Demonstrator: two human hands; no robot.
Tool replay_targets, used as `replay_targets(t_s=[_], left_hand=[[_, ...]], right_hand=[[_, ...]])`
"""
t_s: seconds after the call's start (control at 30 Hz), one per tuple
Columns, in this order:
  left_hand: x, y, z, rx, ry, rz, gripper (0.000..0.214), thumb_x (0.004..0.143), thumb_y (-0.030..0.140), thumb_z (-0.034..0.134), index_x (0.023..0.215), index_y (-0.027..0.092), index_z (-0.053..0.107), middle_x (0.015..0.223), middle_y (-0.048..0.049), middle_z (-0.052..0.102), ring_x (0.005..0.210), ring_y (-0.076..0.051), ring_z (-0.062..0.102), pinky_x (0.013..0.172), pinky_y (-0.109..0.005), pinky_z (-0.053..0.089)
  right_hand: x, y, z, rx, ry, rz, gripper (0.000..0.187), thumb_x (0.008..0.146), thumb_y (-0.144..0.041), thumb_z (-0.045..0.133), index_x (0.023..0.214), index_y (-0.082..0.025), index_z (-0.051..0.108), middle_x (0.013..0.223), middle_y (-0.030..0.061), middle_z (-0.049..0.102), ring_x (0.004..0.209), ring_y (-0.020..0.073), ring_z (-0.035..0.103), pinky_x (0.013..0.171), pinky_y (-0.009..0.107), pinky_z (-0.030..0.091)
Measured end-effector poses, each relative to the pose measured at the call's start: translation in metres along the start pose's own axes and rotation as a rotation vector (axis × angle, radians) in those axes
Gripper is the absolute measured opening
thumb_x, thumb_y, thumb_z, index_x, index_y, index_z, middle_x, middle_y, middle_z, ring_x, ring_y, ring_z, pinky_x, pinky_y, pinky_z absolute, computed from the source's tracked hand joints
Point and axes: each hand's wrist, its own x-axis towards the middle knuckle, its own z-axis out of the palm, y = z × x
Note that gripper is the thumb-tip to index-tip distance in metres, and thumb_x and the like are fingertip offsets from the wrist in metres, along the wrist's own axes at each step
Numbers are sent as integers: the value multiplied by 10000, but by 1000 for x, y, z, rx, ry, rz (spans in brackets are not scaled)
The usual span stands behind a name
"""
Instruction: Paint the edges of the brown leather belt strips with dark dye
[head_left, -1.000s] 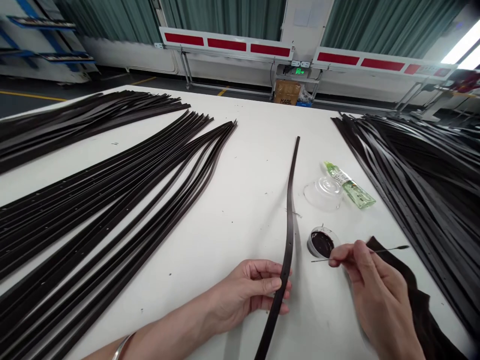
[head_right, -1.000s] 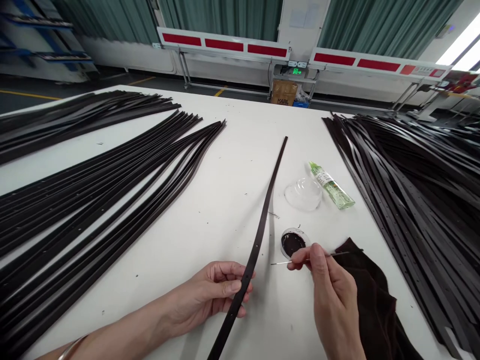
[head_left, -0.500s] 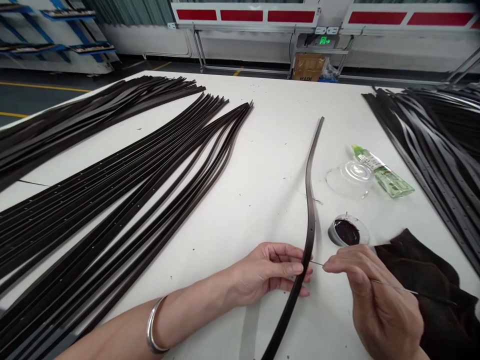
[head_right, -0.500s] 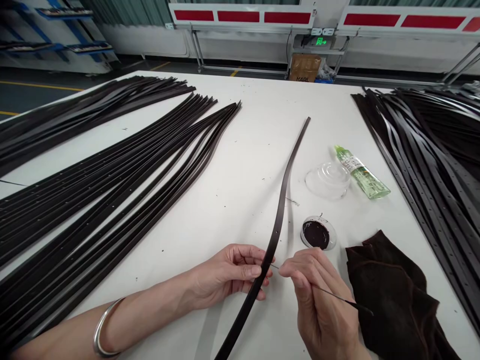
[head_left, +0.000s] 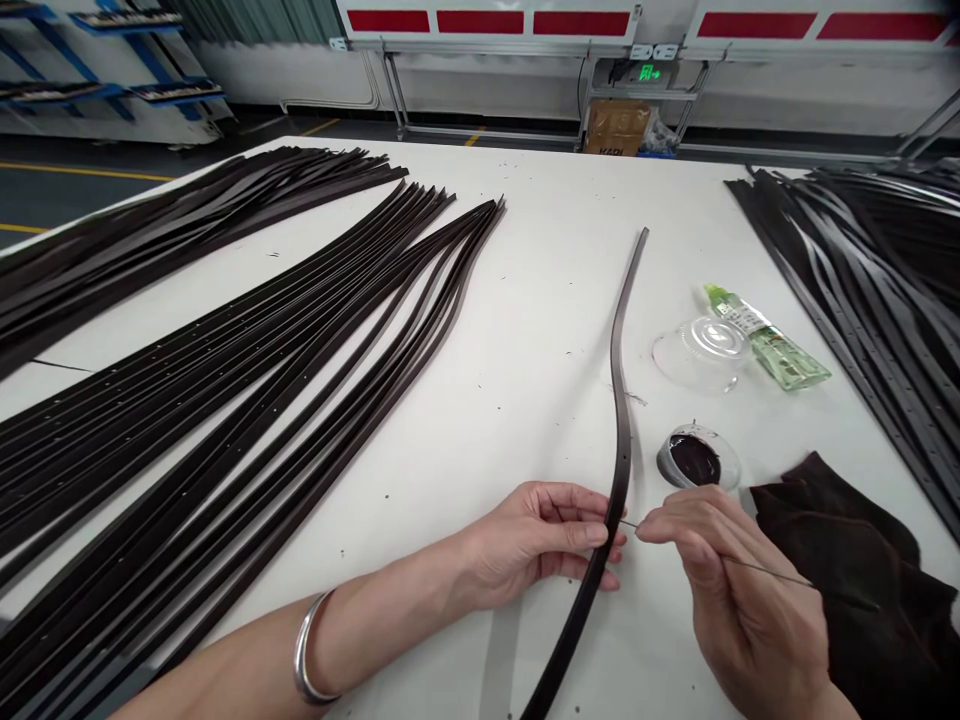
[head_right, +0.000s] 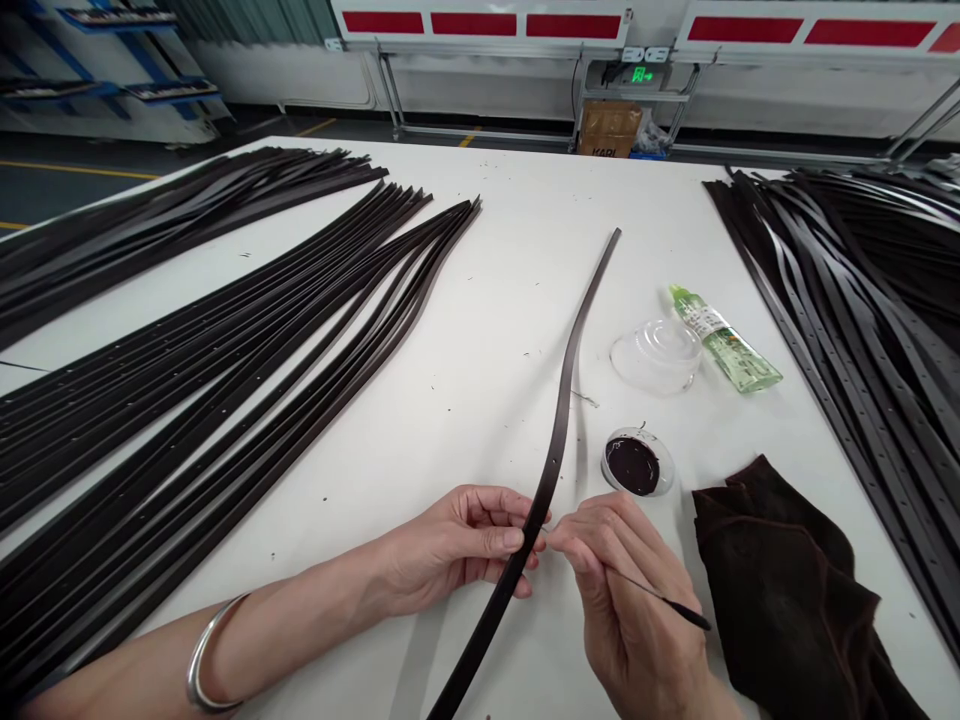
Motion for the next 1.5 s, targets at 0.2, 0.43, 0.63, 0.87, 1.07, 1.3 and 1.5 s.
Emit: replay_targets(t_s=[0.2,0.43,0.63,0.87,1.07,1.3,1.5], left_hand=[[0,1,1,-10,10,2,230,752,166,787,955,127,687,858,-69,693,796,-166,656,768,-370,581],[1,0,1,-19,18,4,260,725,182,814,948,125,694,853,-63,690,803,-171,653,768,-373,576],[1,-1,1,-28,20,9,266,719,189,821,950,133,701,875,-74,702,802,-179,659,781,-390,564],[1,-1,0,-17,15,11,278,715,204,827,955,137,705,871,-70,703,794,-175,656,777,-384,565],[0,-1,1,3,21,11,285,728,204,817,974,123,698,883,-71,697,802,-168,655,774,-379,572],[1,-2,-1,-12,10,14,247,757,183,791,980,128,700,912,-91,694,818,-170,662,772,-361,580],[0,-3,-3,-36,-29,26,224,808,175,743,1022,123,699,950,-98,680,838,-157,662,774,-333,583]], right_hand=[[-2,-1,0,-61,18,16,242,876,6,444,969,-176,574,791,29,663,786,158,593,724,335,487],[-2,-1,2,-27,22,42,279,875,22,438,994,-192,572,813,28,669,788,158,607,726,340,493],[-3,-1,3,-24,19,7,280,871,20,440,1004,-187,576,808,27,673,779,160,612,719,337,494],[-4,0,3,-12,-7,17,285,865,34,440,1008,-171,577,831,33,678,816,162,611,749,339,491],[-3,-2,3,-12,4,59,283,880,21,430,999,-184,586,811,23,672,807,157,607,741,331,485],[-10,-6,-3,-12,51,229,283,950,-81,388,909,-202,641,800,15,689,764,133,655,698,280,512],[-14,-6,8,4,309,559,129,962,-249,506,981,-202,624,1001,38,694,868,148,700,814,288,558]])
